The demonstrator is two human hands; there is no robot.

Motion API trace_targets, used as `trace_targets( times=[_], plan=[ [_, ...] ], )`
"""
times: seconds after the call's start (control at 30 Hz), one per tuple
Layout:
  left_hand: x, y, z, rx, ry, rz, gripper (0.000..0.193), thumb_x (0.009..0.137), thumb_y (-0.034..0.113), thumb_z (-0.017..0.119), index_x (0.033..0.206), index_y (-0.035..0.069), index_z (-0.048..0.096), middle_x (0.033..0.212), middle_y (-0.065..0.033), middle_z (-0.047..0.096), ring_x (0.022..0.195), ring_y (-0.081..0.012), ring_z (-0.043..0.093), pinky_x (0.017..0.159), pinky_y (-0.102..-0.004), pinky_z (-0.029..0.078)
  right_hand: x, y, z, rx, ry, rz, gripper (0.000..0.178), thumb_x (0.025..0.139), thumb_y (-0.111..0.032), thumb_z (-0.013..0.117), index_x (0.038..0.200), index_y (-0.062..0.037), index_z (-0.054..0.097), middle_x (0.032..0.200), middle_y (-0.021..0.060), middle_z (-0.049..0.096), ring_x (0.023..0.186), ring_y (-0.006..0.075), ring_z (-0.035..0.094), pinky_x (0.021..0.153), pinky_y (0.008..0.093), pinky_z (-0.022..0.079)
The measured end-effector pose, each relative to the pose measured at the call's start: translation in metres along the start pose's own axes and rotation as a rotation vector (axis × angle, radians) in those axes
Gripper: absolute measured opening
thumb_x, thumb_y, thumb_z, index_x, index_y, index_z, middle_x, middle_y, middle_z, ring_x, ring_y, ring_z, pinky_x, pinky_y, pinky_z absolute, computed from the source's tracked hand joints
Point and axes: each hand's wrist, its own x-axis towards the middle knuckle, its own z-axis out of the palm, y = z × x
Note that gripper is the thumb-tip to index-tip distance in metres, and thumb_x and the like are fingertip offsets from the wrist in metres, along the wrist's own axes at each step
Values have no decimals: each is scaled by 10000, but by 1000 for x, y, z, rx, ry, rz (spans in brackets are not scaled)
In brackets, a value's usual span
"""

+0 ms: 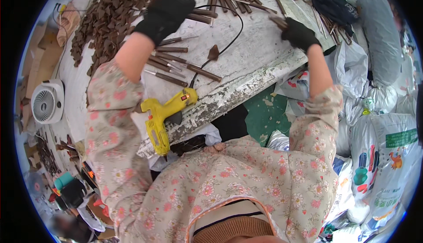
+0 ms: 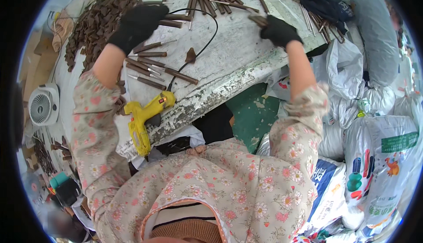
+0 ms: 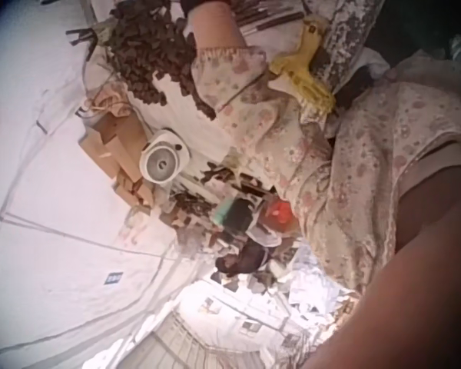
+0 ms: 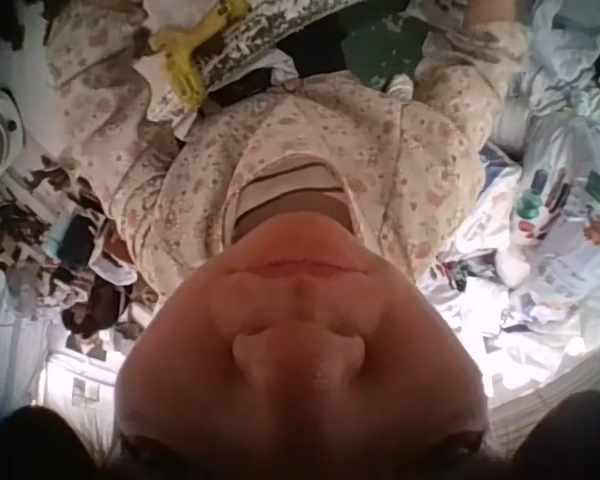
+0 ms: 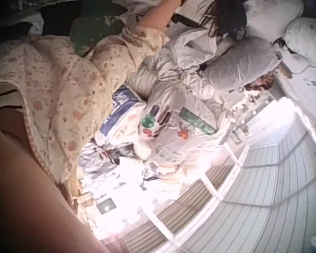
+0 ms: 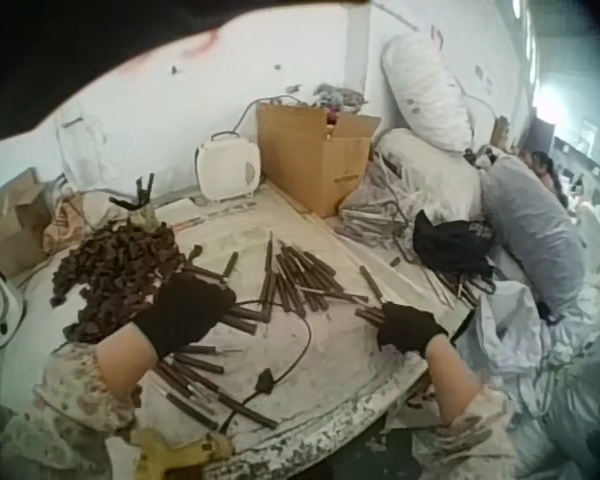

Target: Manually trimming small plastic parts with clippers and assembling them onto thin rods using a glue gun.

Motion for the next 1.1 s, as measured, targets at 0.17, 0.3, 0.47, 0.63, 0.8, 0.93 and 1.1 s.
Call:
trace_targets(
  times=[0.17, 0.3, 0.47, 0.63, 0.8, 0.93, 1.1],
  plan=[
    [-37, -8, -7, -488, -50, -443, 431, 755, 129, 614, 1172, 103, 513, 994, -129, 609, 902, -278, 591, 755, -363, 467, -17, 53, -6, 484, 245, 20, 465, 647, -160, 622, 1080, -21, 523, 802, 125, 616, 640, 195, 585, 594, 312, 464],
    [-8, 14, 0, -614, 342, -249, 426, 750, 115, 591, 1169, 118, 514, 969, -156, 612, 874, -323, 594, 763, -386, 477, -24, 29, -7, 1055, 140, -52, 385, 690, -114, 613, 1058, -20, 547, 778, 83, 603, 577, 143, 551, 510, 276, 445],
    [19, 30, -25, -269, 717, -1, 319, 791, 94, 497, 1105, 54, 530, 952, -140, 606, 879, -279, 588, 722, -349, 477, -78, -58, -6, 1254, -43, -393, 501, 684, -119, 620, 1153, 6, 498, 900, 86, 605, 698, 159, 576, 615, 276, 473],
    [-40, -1, -24, -908, 333, -602, 355, 797, 86, 582, 1138, 33, 498, 915, -123, 622, 763, -233, 625, 676, -344, 512, -94, -105, 17, 1237, -527, -569, 734, 642, -101, 644, 1293, 5, 321, 1002, 108, 562, 843, 186, 551, 687, 222, 446],
    [-167, 17, 31, -1563, 355, -1071, 250, 801, 135, 562, 987, -25, 511, 812, -91, 564, 676, -167, 579, 594, -277, 486, -34, -201, 97, 697, -212, -877, 656, 712, -161, 605, 1307, -80, 341, 1199, 175, 474, 1040, 266, 516, 889, 326, 414],
    [-170, 35, 30, -1642, 201, -1151, 302, 797, 132, 567, 1041, -32, 499, 832, -63, 565, 719, -144, 555, 620, -245, 448, 19, -244, 157, 492, -65, -905, 546, 710, -245, 607, 1202, -85, 430, 1157, 203, 503, 1046, 342, 506, 877, 395, 424],
    [-167, 34, 13, -1576, 234, -1081, 399, 812, 121, 551, 1173, -18, 453, 969, -66, 556, 841, -137, 537, 757, -237, 421, -21, -251, 92, 110, -81, -774, 591, 725, -347, 657, 1202, -63, 456, 1073, 171, 540, 1012, 313, 529, 850, 373, 427]
  ],
)
